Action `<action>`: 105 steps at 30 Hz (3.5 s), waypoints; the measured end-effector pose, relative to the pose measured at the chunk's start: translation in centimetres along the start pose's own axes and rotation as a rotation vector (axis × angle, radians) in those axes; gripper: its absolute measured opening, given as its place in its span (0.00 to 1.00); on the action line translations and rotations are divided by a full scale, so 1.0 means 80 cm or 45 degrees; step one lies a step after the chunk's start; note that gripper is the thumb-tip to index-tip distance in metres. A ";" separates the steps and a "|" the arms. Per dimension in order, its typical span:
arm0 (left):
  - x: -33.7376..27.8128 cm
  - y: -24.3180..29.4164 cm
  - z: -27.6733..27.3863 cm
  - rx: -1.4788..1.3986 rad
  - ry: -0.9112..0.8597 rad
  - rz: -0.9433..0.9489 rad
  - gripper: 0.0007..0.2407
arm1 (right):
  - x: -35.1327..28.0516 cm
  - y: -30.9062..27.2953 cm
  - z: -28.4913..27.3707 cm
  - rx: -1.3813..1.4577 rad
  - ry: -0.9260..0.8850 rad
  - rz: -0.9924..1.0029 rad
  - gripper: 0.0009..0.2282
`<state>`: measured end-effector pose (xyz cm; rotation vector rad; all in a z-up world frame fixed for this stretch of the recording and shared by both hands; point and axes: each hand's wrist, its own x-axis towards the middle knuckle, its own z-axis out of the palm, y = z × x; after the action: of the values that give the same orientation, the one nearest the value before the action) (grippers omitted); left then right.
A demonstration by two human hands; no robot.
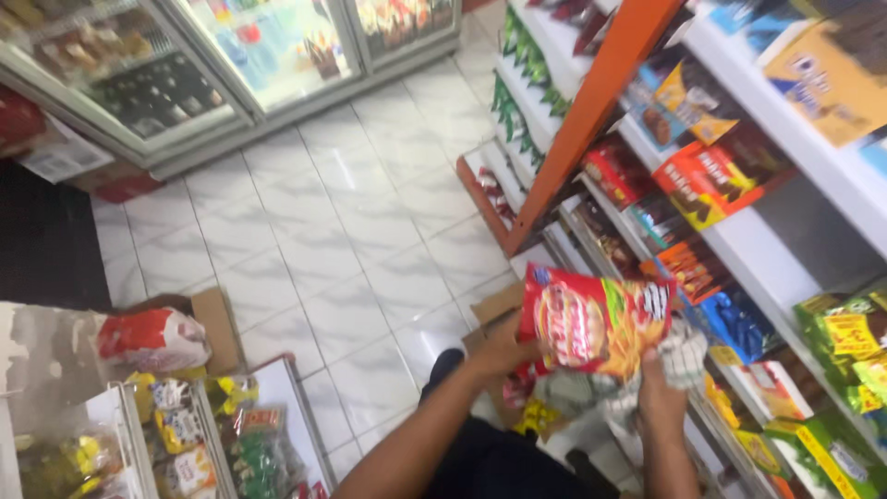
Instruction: The person wipes down several bags of snacks with a cloth, handling them one at a time, and places them onto a store shelf.
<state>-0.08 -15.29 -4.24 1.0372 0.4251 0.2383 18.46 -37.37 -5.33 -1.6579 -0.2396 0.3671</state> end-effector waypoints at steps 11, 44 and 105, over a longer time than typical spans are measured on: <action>-0.014 -0.060 0.146 0.346 0.618 0.055 0.19 | -0.087 0.004 -0.037 -0.630 -0.092 -0.370 0.23; -0.005 0.007 0.024 0.374 -0.238 0.423 0.24 | 0.032 0.060 -0.062 -0.209 -0.293 0.216 0.24; 0.062 0.041 0.025 0.052 -0.638 -0.362 0.24 | -0.029 -0.058 0.057 -0.752 0.609 -0.070 0.28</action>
<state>5.27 -13.30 -1.62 1.0216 0.1179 -0.2838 14.87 -33.47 -0.92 -2.2550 -0.0289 -0.1713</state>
